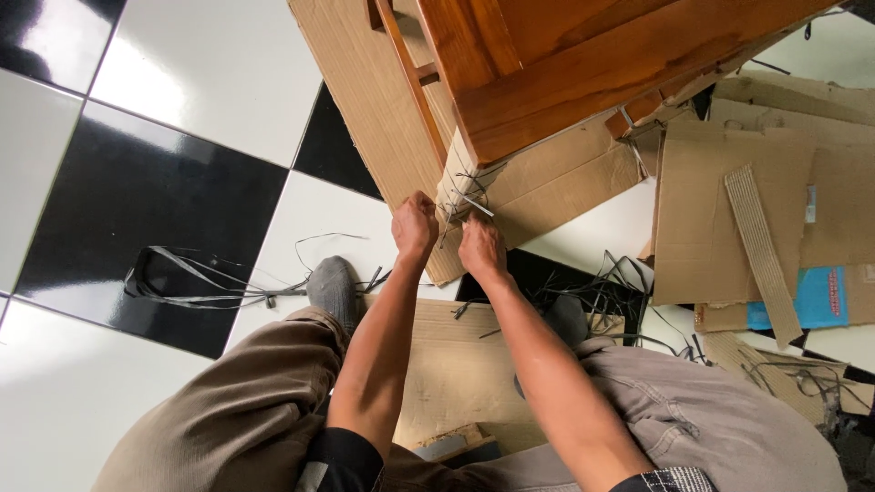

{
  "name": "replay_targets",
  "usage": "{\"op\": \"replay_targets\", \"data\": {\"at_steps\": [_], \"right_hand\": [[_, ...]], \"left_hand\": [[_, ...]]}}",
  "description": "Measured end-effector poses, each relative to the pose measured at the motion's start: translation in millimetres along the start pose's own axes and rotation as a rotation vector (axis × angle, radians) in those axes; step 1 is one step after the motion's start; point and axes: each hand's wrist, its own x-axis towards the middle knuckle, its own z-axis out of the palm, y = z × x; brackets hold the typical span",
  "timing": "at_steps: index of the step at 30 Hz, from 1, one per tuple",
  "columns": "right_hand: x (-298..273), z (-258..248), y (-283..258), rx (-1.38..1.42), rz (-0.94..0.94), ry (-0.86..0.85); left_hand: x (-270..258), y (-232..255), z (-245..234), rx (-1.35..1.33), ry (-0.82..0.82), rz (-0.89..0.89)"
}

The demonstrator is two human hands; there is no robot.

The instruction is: Wrapping the legs of a wooden chair with cardboard and securing it with wire for protection.

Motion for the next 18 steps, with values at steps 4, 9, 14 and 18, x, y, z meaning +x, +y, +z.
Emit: {"op": "replay_targets", "data": {"at_steps": [4,9,14,18], "right_hand": [[2.7,-4.7,-0.3,-0.044,0.024,-0.048],[2.1,-9.2,-2.7,-0.057,0.016,-0.075],[1.6,4.7,5.2,-0.030,0.035,-0.064],[-0.9,13.4,7.3,0.081,0.121,-0.043]], "left_hand": [[4.7,-0.4,4.2,0.034,0.017,0.036],[3.5,2.1,2.7,-0.006,0.028,0.041],[-0.7,2.4,0.1,-0.013,0.012,-0.013],[-22.3,13.2,-18.7,-0.069,-0.026,-0.160]]}}
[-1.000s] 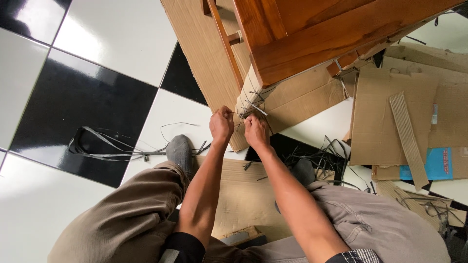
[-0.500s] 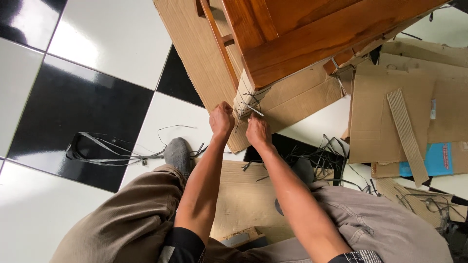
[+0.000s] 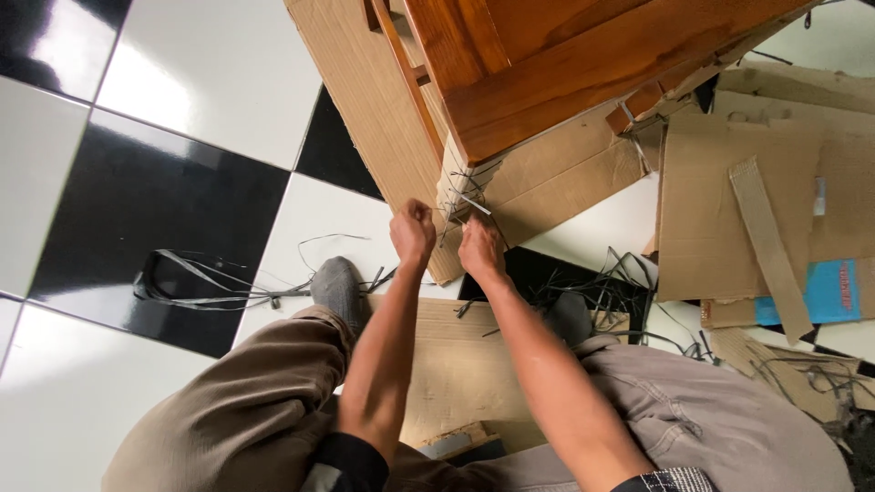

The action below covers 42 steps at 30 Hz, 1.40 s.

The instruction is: Wrapping the legs of a wooden chair with cardboard and securing it with wire for protection.

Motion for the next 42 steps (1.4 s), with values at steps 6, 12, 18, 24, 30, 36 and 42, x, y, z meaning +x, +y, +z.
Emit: {"op": "replay_targets", "data": {"at_steps": [6,12,18,24,30,36,42], "right_hand": [[-8.7,20.1,9.9,0.183,0.195,-0.001],[-11.5,45.6,16.6,0.523,0.324,-0.043],[-4.3,50.8,22.6,0.571,0.362,-0.034],[-10.0,21.7,4.7,0.522,0.363,0.086],[0.5,27.7,-9.8,0.707,0.224,0.108],[2.3,11.9,-22.9,0.461,0.067,0.205],[-18.8,-5.0,-34.7,0.369,-0.166,0.204]], "left_hand": [[-14.3,-46.7,50.5,-0.615,-0.031,-0.175],[-18.9,-44.4,51.0,-0.821,-0.205,-0.293],[-19.0,-33.4,51.4,-0.780,-0.208,-0.283],[-7.4,-61.9,73.6,-0.414,-0.132,-0.233],[-6.4,-66.8,68.1,-0.260,-0.118,-0.159],[-24.2,-52.7,37.8,-0.373,-0.141,-0.168],[-29.4,-42.0,22.3,-0.231,-0.117,-0.035]]}}
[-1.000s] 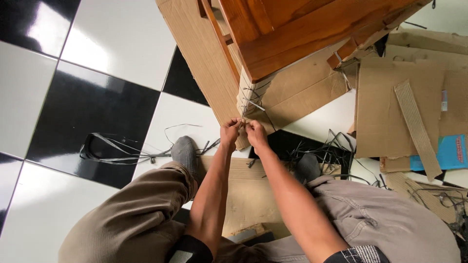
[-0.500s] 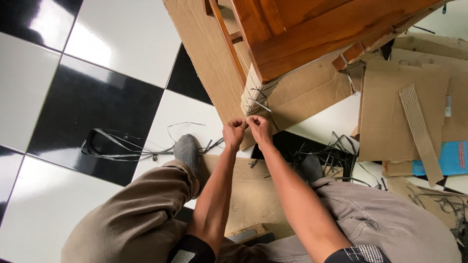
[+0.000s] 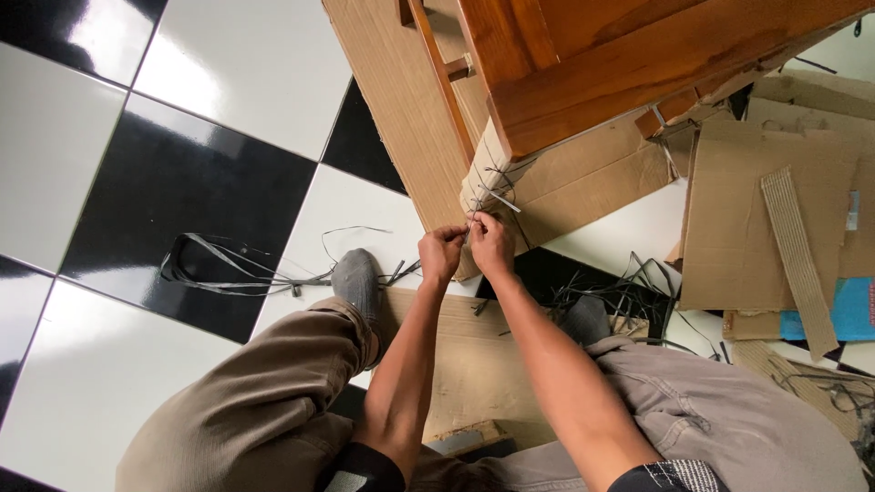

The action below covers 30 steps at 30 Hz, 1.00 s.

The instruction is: Wrapping the legs of a wooden chair with cardboard and securing it with wire for protection.

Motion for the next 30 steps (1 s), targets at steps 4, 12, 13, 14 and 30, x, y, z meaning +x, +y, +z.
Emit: {"op": "replay_targets", "data": {"at_steps": [4,12,13,14,30], "right_hand": [[-0.5,-5.0,0.3,-0.190,-0.194,0.034],[2.8,-4.6,-1.1,-0.247,-0.256,0.033],[3.1,-4.7,-0.8,-0.247,-0.254,0.034],[3.2,-4.7,-0.7,-0.262,-0.249,0.044],[3.0,9.0,21.5,-0.177,-0.071,0.061]], "left_hand": [[-8.1,11.2,-14.1,-0.018,-0.007,0.074],[-19.2,42.5,-31.1,-0.074,0.035,0.282],[-16.5,38.7,-26.0,-0.073,0.033,0.282],[-14.2,34.8,-21.2,-0.111,0.017,0.255],[41.5,-0.8,24.7,-0.291,0.023,-0.215]]}}
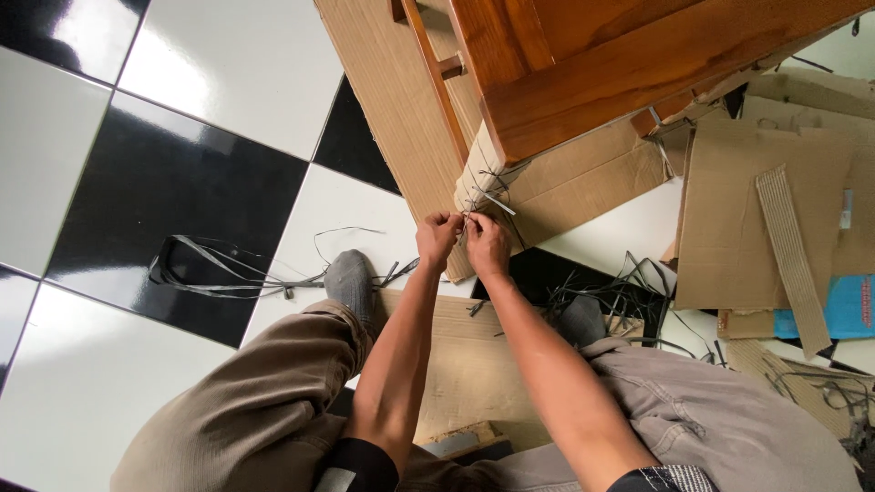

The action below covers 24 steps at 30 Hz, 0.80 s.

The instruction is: Wrapping the legs of a wooden chair with cardboard and securing it with wire for protection.

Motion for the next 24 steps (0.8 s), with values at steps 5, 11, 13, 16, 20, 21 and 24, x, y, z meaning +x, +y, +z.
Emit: {"op": "replay_targets", "data": {"at_steps": [5,11,13,16,20,21,24], "right_hand": [[0.2,4.2,-3.5,0.065,0.130,0.025],[0.7,12.5,-5.1,0.049,0.229,0.092],[0.5,12.8,-7.1,0.043,0.233,0.100],[0.1,8.4,-14.0,0.055,0.247,0.095],[-2.7,5.9,-13.7,0.105,0.246,0.081],[-3.5,5.3,-14.2,0.113,0.242,0.084],[-4.2,4.1,-12.4,0.108,0.243,0.077]], "left_hand": [[5.5,-8.0,-0.1,0.181,0.008,0.053],[-7.7,5.6,-3.7,0.094,0.012,0.037],[-13.3,9.9,-3.4,0.057,0.016,0.038],[-16.7,11.3,-2.5,-0.002,0.017,0.051],[-13.7,10.3,-1.6,-0.002,0.005,0.075],[-13.6,11.6,-1.8,0.012,-0.002,0.069],[-13.2,10.9,-0.9,-0.001,-0.006,0.059]]}}
